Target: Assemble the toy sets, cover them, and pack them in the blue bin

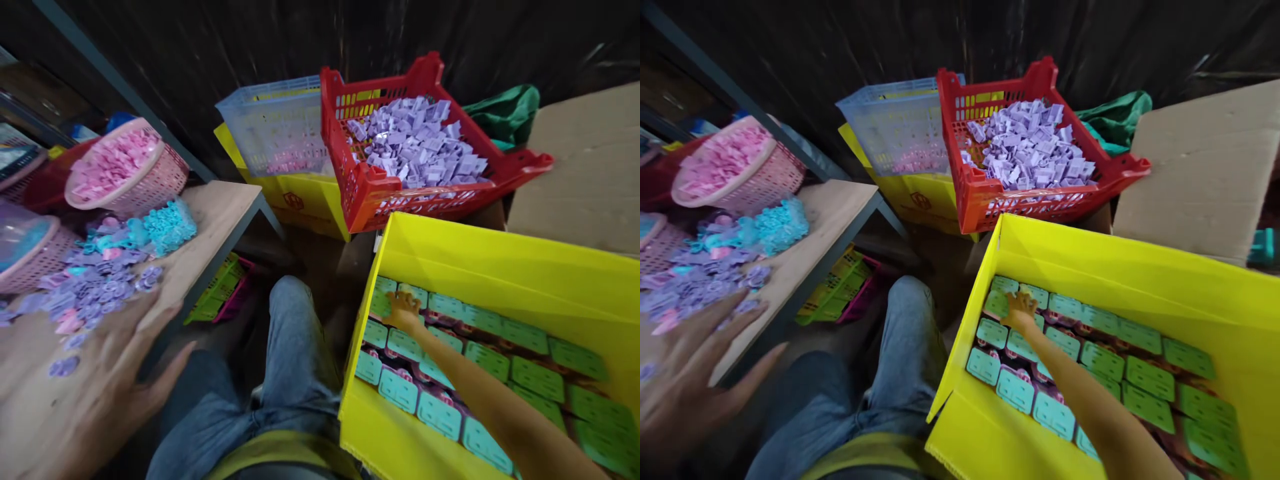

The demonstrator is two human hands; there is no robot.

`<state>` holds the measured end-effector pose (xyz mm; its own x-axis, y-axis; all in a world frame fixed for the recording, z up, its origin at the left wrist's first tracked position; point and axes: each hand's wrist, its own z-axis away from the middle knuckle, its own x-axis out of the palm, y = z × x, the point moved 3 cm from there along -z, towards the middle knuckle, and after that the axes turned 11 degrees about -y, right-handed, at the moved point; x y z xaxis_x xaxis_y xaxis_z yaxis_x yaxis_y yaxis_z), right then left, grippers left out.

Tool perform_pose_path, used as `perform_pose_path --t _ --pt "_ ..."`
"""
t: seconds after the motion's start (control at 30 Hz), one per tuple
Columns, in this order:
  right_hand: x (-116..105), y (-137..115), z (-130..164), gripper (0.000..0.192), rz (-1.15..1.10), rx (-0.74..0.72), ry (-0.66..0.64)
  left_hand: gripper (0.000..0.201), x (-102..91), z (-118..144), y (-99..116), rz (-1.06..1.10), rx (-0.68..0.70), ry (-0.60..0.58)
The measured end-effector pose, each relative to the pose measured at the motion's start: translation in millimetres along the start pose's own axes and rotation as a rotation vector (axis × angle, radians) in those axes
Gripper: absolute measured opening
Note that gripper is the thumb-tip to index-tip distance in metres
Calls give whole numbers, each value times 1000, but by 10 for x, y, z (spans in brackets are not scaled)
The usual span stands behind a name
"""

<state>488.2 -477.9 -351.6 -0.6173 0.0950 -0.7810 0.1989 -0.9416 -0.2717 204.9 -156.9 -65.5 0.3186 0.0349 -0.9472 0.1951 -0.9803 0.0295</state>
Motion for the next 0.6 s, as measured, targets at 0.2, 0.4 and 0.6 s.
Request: perform_pose_path --t 0.2,0.4,0.6 --pt "-872 62 995 68 91 -139 305 55 605 -569 1242 899 -263 -390" --pt "-1596 -658 2221 64 -128 -626 835 100 689 -942 2268 1865 -482 -456" --pt "-1205 -388 1749 36 -313 -695 956 85 428 -804 1262 1858 -630 -90"
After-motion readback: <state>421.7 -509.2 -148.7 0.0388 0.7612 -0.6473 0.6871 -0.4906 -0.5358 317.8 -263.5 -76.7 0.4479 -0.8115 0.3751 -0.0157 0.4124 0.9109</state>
